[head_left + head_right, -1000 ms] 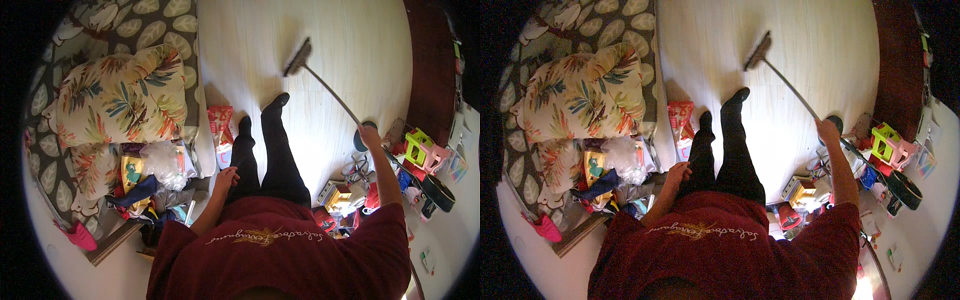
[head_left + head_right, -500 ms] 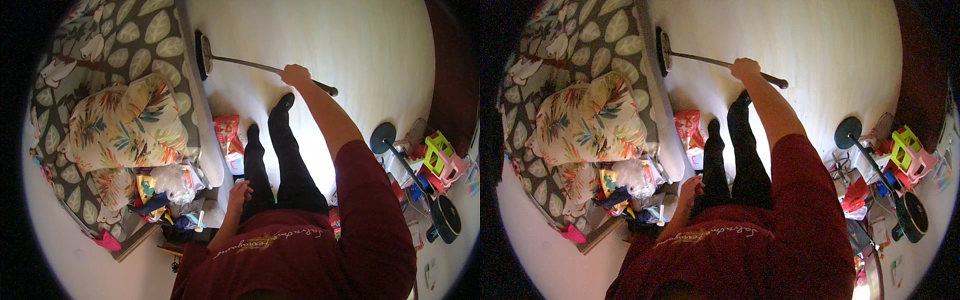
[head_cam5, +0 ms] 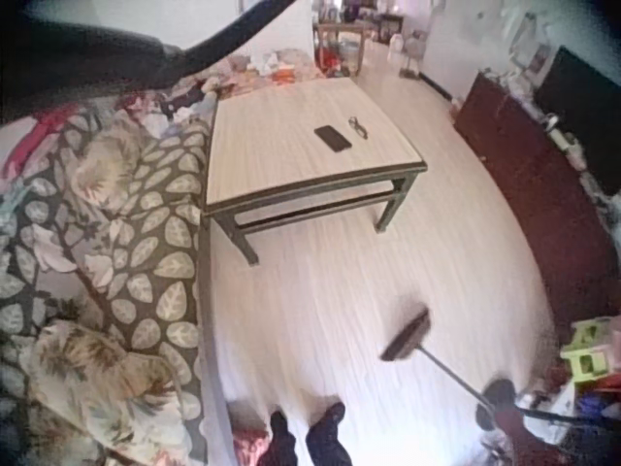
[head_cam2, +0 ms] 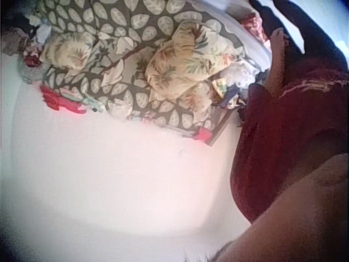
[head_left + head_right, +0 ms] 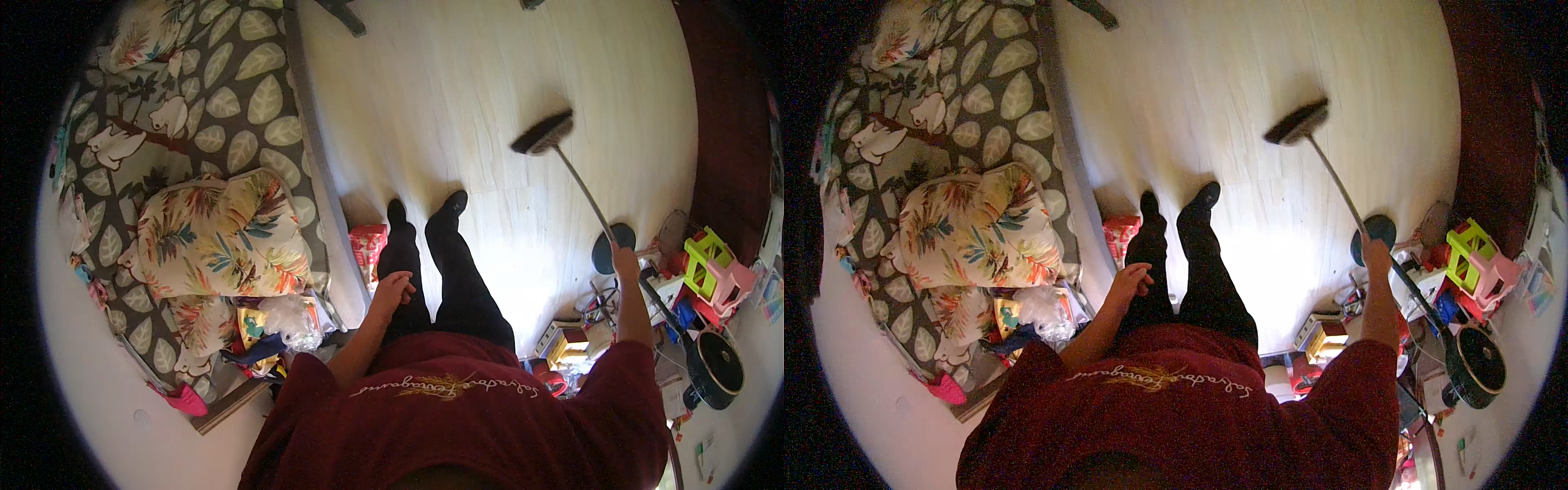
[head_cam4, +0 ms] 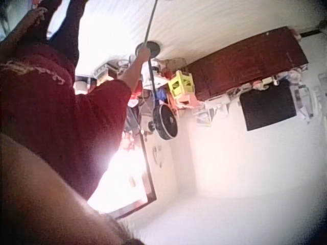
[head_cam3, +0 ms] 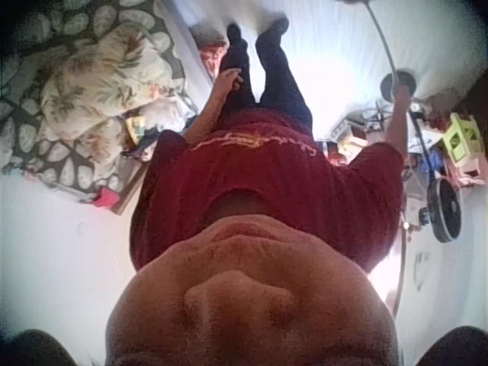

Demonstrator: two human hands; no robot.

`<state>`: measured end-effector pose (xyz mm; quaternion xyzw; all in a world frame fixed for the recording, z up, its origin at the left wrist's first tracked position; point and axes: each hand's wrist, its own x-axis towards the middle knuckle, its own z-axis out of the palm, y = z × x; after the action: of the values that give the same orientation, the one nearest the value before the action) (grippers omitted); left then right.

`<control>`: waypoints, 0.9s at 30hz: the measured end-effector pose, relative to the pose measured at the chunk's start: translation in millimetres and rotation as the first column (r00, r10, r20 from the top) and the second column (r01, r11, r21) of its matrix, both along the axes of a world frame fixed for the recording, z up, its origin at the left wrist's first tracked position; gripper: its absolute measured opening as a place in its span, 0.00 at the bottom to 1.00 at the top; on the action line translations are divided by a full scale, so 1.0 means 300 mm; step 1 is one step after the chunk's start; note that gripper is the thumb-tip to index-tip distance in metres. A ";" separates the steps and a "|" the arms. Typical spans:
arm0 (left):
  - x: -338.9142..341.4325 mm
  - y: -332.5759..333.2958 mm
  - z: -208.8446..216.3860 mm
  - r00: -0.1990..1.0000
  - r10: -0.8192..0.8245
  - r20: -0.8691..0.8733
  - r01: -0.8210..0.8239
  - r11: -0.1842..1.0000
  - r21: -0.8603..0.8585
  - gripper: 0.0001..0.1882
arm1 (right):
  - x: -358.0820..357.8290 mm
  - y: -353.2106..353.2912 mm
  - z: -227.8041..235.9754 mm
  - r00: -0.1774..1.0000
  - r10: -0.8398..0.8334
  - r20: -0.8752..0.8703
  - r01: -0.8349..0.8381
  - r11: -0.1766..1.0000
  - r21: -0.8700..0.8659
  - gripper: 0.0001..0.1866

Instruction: The person sweeps the floor using a broom and a dustpan, moving across the living area and into a smaller room to gather debris.

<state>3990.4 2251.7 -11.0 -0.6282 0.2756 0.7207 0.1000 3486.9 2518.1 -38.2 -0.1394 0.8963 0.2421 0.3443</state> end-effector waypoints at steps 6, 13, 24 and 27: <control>-0.038 -0.141 -0.065 0.988 -0.137 -0.071 0.140 0.989 0.040 0.15 | 0.055 0.081 0.030 0.992 0.129 -0.003 -0.128 0.976 -0.175 0.32; -0.011 -0.430 -0.123 0.934 -0.319 -0.163 0.317 0.948 -0.039 0.15 | 0.386 -0.611 0.100 0.992 0.121 0.020 -0.115 0.976 -0.182 0.28; 0.335 -0.958 -0.049 0.988 -0.151 -0.024 0.151 0.988 0.023 0.14 | 0.717 -1.727 -0.074 0.899 0.430 0.086 -0.368 0.846 -0.386 0.26; 0.402 -0.966 -0.071 0.998 -0.029 -0.060 0.032 0.998 0.049 0.15 | 0.738 -2.027 -0.120 0.880 0.469 0.080 -0.400 0.820 -0.409 0.27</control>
<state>4110.9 1961.9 -32.3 -0.5997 0.2697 0.7440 0.1185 3708.3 1909.9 -74.2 -0.4255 0.8358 0.1227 0.3244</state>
